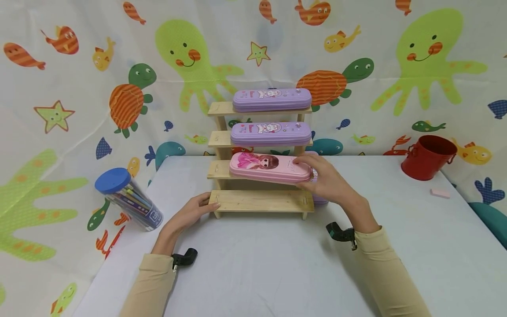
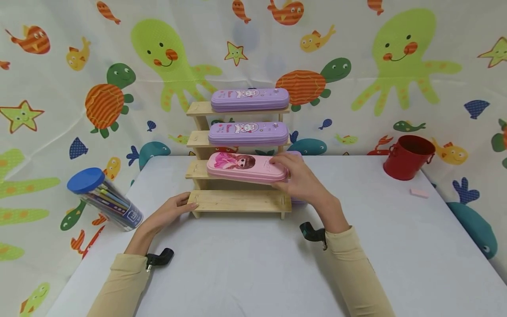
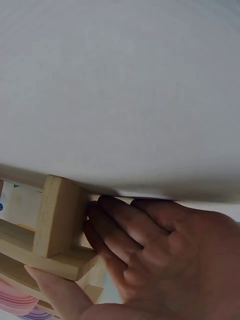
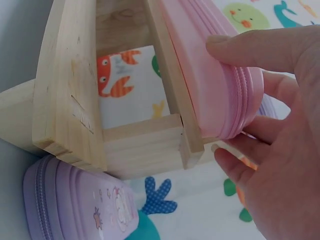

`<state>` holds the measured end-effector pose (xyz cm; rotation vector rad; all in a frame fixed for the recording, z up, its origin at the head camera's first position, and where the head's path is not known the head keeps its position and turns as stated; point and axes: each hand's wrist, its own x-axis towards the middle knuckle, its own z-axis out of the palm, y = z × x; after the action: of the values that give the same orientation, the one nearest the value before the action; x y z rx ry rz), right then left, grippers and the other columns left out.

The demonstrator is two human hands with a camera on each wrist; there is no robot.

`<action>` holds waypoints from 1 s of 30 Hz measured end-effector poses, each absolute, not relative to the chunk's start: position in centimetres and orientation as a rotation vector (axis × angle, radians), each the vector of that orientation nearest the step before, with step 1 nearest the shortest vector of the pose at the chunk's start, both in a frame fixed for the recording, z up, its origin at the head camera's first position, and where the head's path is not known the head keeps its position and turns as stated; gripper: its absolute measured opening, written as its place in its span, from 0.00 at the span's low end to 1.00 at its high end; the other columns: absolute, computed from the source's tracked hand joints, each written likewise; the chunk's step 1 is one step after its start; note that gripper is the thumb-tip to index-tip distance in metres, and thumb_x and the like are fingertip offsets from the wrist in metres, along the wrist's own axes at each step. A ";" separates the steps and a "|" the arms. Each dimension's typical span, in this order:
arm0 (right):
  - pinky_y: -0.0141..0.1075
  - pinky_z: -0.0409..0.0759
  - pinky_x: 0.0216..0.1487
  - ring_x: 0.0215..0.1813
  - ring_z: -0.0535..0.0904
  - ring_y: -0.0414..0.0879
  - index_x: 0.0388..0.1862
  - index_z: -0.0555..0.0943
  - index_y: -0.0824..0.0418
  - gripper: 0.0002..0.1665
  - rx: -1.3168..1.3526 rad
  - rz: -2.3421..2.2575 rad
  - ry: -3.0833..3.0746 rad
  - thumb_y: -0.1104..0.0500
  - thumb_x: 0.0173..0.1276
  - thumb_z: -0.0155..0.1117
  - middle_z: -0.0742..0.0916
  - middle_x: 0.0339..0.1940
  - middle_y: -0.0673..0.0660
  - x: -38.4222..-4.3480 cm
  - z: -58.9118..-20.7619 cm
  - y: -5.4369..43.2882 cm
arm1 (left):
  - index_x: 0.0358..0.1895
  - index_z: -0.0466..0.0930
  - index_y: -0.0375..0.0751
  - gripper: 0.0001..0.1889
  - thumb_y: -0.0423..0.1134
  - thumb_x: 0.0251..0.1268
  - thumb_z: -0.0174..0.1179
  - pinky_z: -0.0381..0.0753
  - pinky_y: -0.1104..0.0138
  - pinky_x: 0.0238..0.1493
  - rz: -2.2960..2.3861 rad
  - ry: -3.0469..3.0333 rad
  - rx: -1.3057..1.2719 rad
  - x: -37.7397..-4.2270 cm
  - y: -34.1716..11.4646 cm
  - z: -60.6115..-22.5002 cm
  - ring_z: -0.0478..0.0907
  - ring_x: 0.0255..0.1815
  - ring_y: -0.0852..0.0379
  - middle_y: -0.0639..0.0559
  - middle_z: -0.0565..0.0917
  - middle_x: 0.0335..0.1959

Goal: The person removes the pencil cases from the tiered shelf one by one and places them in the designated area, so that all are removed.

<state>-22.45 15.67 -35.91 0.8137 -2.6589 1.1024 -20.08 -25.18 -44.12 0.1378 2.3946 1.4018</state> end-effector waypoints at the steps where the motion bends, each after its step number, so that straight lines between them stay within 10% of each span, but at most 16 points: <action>1: 0.63 0.64 0.72 0.75 0.64 0.59 0.63 0.77 0.54 0.35 0.820 1.104 -2.656 0.59 0.56 0.77 0.75 0.71 0.59 -22.4 -35.9 15.7 | 0.77 0.57 0.38 0.42 0.58 0.69 0.59 0.52 0.36 0.75 1.403 2.399 0.137 -20.1 -25.2 -44.2 0.54 0.80 0.36 0.39 0.64 0.76; 30: 0.51 0.76 0.61 0.62 0.72 0.49 0.57 0.80 0.53 0.35 0.878 1.054 -2.424 0.60 0.48 0.83 0.83 0.61 0.54 -19.6 -33.5 16.0 | 0.77 0.56 0.34 0.40 0.55 0.72 0.56 0.56 0.37 0.74 1.370 2.458 0.161 -19.9 -25.2 -44.1 0.60 0.77 0.34 0.35 0.66 0.74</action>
<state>-19.59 15.96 -33.51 0.8776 -2.4235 1.0544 -19.88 -25.16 -44.10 0.1608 2.4583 1.3695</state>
